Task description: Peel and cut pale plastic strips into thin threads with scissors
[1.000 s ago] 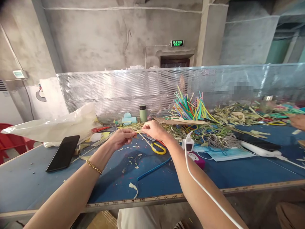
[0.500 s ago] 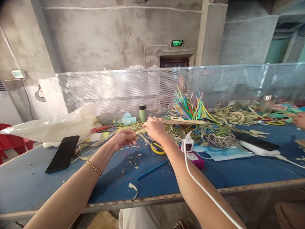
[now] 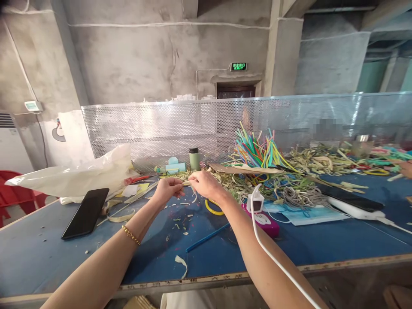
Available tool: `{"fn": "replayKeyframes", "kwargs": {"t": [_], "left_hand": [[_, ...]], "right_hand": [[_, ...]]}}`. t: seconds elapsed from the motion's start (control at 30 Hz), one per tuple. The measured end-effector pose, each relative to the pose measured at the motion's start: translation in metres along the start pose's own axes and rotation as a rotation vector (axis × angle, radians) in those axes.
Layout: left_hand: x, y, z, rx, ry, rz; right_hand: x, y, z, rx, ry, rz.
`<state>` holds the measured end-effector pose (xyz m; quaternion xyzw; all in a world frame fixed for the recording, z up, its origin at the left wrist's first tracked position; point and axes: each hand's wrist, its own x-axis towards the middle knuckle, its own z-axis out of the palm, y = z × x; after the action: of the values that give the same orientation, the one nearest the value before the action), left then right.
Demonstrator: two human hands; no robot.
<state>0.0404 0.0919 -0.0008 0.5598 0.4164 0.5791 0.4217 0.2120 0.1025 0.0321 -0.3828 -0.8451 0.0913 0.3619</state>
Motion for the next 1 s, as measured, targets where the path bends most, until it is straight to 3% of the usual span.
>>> {"fn": "replayKeyframes", "kwargs": {"t": [0.17,0.3,0.47,0.67,0.83,0.9,1.0], "left_hand": [[0.002,-0.009,0.004,0.137,-0.045,0.053],[-0.003,-0.006,0.008,0.118,-0.123,0.063],[-0.010,0.001,0.011,-0.022,-0.228,0.026],[-0.014,0.002,0.011,-0.195,-0.308,-0.060],[-0.011,0.003,0.010,-0.301,-0.187,-0.081],[-0.009,0.004,0.009,-0.327,-0.155,-0.083],[-0.008,0.004,0.008,-0.350,-0.145,-0.069]], "right_hand": [[-0.003,-0.007,-0.004,0.490,-0.030,0.186],[-0.006,-0.013,-0.008,0.811,-0.091,0.185],[-0.005,-0.013,-0.007,0.981,-0.058,0.182],[0.000,-0.006,-0.006,0.957,0.037,0.189],[0.003,0.005,-0.006,0.569,0.237,0.288],[0.003,0.007,-0.007,0.462,0.209,0.246],[0.002,0.008,-0.007,0.370,0.027,0.117]]}}
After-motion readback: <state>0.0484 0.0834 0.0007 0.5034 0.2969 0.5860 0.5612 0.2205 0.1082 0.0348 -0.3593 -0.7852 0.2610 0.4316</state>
